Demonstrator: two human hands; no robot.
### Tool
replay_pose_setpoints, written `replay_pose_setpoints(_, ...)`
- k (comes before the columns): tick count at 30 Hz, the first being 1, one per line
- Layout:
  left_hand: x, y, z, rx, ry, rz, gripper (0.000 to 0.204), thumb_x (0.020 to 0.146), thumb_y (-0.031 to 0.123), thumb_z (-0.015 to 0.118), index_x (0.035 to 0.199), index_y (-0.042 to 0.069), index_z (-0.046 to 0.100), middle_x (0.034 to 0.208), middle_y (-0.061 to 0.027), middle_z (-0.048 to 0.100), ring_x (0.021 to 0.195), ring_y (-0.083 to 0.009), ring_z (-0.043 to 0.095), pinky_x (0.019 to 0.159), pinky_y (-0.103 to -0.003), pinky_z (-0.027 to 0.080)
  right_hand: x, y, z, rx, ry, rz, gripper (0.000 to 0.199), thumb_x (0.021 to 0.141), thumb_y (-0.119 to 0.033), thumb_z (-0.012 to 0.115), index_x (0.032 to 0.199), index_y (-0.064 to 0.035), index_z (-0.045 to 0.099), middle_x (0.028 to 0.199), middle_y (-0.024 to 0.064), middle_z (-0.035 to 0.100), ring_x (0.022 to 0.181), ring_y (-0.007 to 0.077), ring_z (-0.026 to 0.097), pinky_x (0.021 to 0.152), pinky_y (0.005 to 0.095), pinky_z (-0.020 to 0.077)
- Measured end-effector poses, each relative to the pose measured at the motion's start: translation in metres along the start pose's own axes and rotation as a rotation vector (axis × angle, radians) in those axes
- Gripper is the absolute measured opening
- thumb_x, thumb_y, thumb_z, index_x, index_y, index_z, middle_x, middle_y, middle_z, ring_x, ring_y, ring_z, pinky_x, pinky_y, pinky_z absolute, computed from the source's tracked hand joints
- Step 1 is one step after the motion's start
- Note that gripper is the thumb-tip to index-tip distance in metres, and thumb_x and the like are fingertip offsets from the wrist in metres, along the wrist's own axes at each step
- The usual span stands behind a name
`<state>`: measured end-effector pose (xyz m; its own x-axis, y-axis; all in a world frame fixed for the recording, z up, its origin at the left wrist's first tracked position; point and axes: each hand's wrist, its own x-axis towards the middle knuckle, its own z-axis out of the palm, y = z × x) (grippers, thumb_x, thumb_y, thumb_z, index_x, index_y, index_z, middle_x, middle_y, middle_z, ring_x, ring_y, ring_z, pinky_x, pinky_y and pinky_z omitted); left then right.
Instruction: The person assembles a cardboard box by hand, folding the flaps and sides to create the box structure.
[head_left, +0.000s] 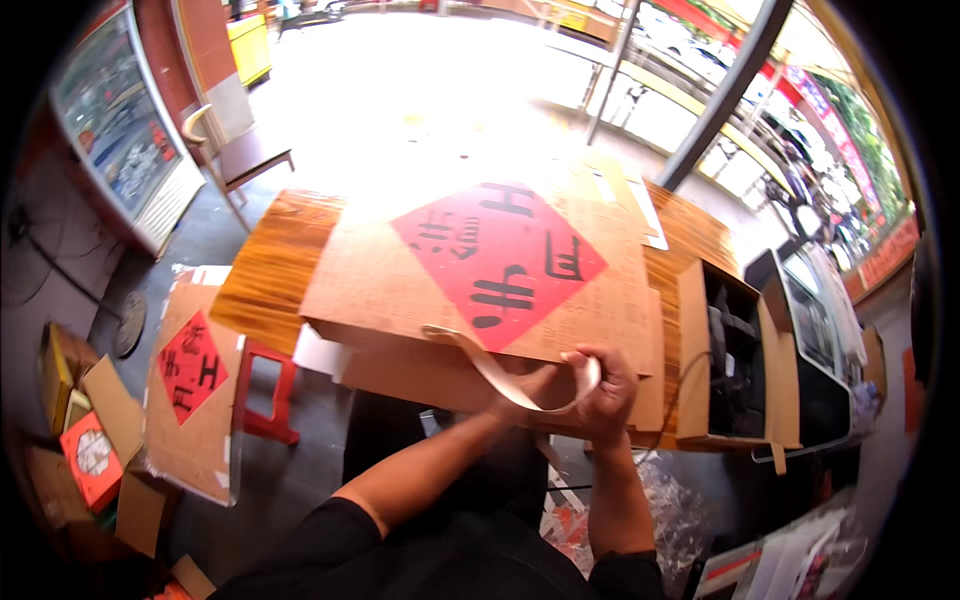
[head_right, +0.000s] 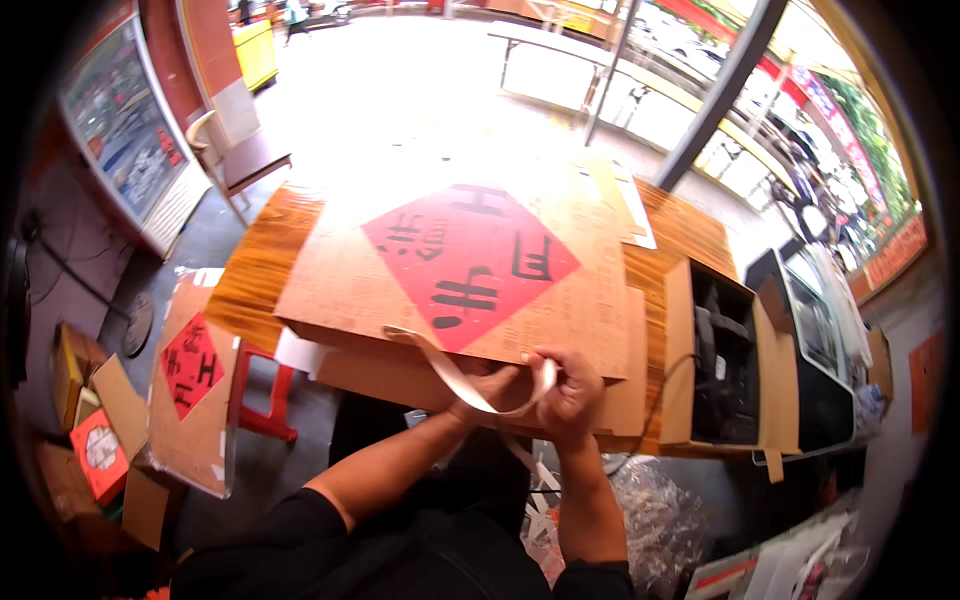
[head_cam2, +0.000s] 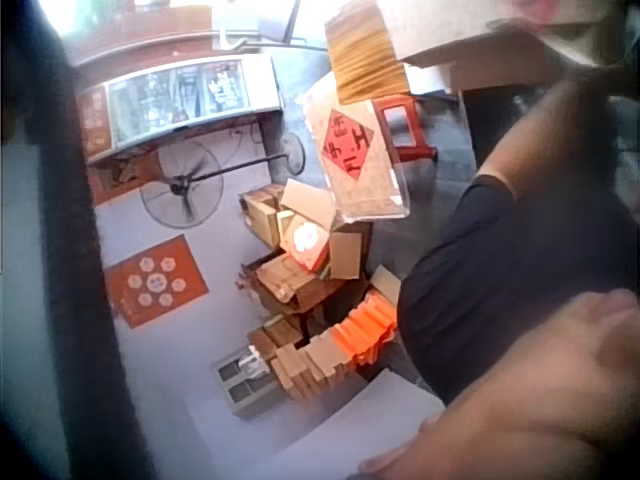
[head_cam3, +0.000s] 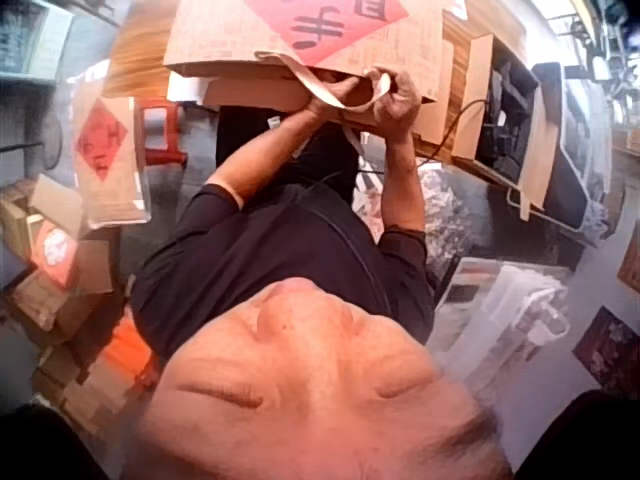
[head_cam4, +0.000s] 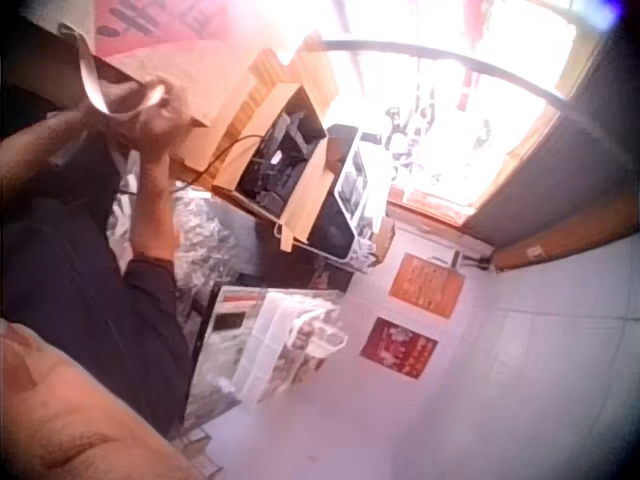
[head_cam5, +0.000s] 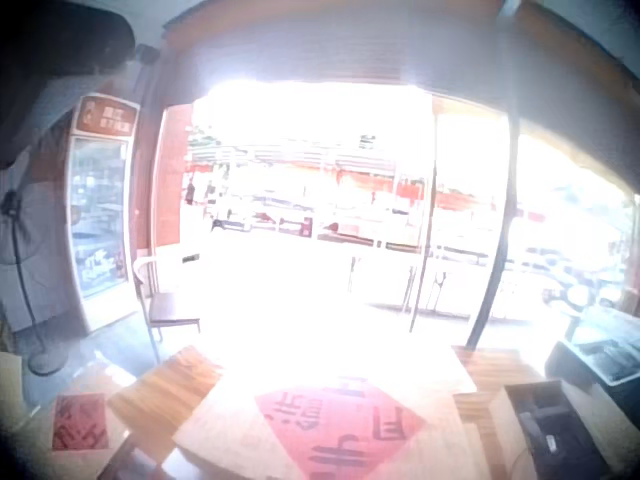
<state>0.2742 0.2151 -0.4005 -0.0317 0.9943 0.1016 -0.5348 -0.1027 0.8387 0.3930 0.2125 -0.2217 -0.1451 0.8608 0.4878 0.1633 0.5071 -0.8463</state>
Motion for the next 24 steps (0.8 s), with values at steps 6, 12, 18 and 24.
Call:
replay_pose_setpoints(6,-0.007,0.084,0.042,-0.131,0.083,0.058,0.034,0.100,0.003,0.063,0.134,-0.001,0.061,0.126,-0.0115,0.067,0.109,-0.0192,0.068,0.093,-0.030,0.056,0.013,0.001,-0.003,0.138,-0.119,0.130,0.009,0.098,-0.002,0.066,0.107,0.0004,0.068,0.091,0.0062,0.074,0.085,0.0089,0.069,0.074,0.0220,0.0527)
replay_pose_setpoints(12,-0.009,0.074,0.048,-0.183,0.236,0.098,0.032,0.100,0.006,0.067,0.131,0.000,0.062,0.123,-0.0119,0.068,0.108,-0.0203,0.069,0.092,-0.032,0.058,0.013,0.003,-0.007,0.145,-0.022,0.110,0.008,0.100,-0.005,0.066,0.107,-0.0021,0.067,0.084,-0.0029,0.066,0.077,0.0041,0.060,0.069,0.0202,0.0484)
replay_pose_setpoints(18,-0.007,0.087,0.046,-0.247,0.045,0.066,0.033,0.103,0.006,0.061,0.135,-0.002,0.059,0.127,-0.0157,0.066,0.111,-0.0234,0.069,0.095,-0.035,0.058,0.017,-0.004,-0.007,0.080,-0.082,0.072,0.009,0.098,-0.007,0.069,0.105,-0.0018,0.068,0.078,-0.0024,0.063,0.068,0.0025,0.054,0.061,0.0208,0.0448)
replay_pose_setpoints(24,-0.009,0.083,0.031,-0.514,-0.078,-0.157,0.043,0.107,0.015,0.054,0.146,-0.002,0.048,0.138,-0.0171,0.059,0.125,-0.0250,0.062,0.106,-0.036,0.052,0.018,-0.009,-0.011,-0.051,-0.211,0.070,0.008,0.099,-0.005,0.064,0.103,-0.0016,0.070,0.081,0.0015,0.069,0.071,0.0044,0.061,0.062,0.0226,0.0479)
